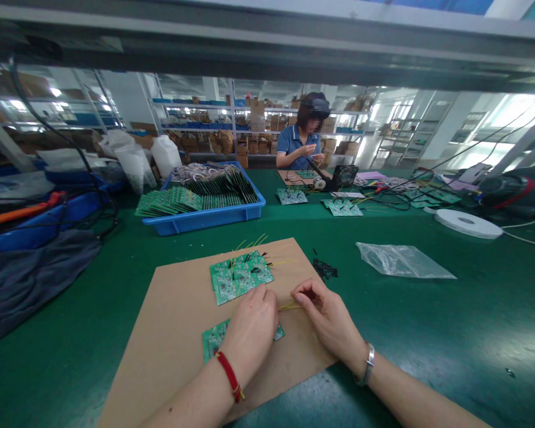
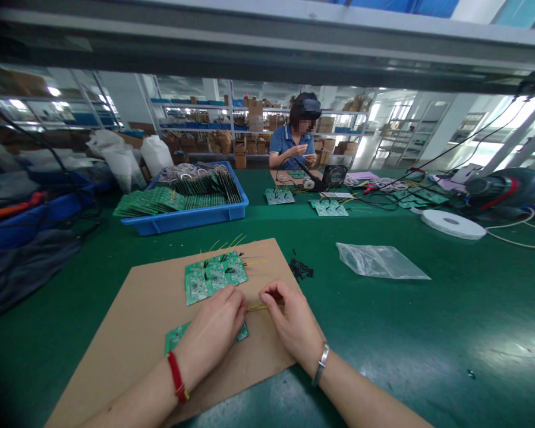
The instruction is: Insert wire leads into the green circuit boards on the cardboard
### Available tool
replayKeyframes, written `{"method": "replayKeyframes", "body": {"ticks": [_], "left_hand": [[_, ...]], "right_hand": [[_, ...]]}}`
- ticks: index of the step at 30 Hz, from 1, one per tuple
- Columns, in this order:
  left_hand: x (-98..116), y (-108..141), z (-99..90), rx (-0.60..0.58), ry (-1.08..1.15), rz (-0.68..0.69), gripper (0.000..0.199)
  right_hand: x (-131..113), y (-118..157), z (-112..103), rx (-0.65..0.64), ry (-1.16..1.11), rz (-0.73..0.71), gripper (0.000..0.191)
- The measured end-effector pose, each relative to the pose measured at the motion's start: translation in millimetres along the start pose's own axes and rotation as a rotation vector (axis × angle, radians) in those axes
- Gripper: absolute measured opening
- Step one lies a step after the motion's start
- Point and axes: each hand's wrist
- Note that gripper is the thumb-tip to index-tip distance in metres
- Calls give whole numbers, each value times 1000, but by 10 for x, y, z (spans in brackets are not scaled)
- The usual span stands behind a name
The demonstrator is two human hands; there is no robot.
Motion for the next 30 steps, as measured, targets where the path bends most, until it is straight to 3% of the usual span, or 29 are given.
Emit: {"method": "replayKeyframes", "body": {"ticks": [6, 22, 30], "left_hand": [[6, -11, -7, -36, 15, 13, 19], [-109, 92, 96, 31, -99, 63, 19], [-17, 146, -10, 103, 113, -57, 19]], "right_hand": [[-27, -5, -8, 8, 34, 6, 16], [-8, -5, 5, -30, 48, 35, 15], [5, -54, -21, 122, -115, 101, 20]]}}
Point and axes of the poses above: each hand's wrist, its own y-axis away from the middle knuckle, its own z-axis out of the palm, x = y × z, and after that the axes turned 2 degrees about x, right-handed
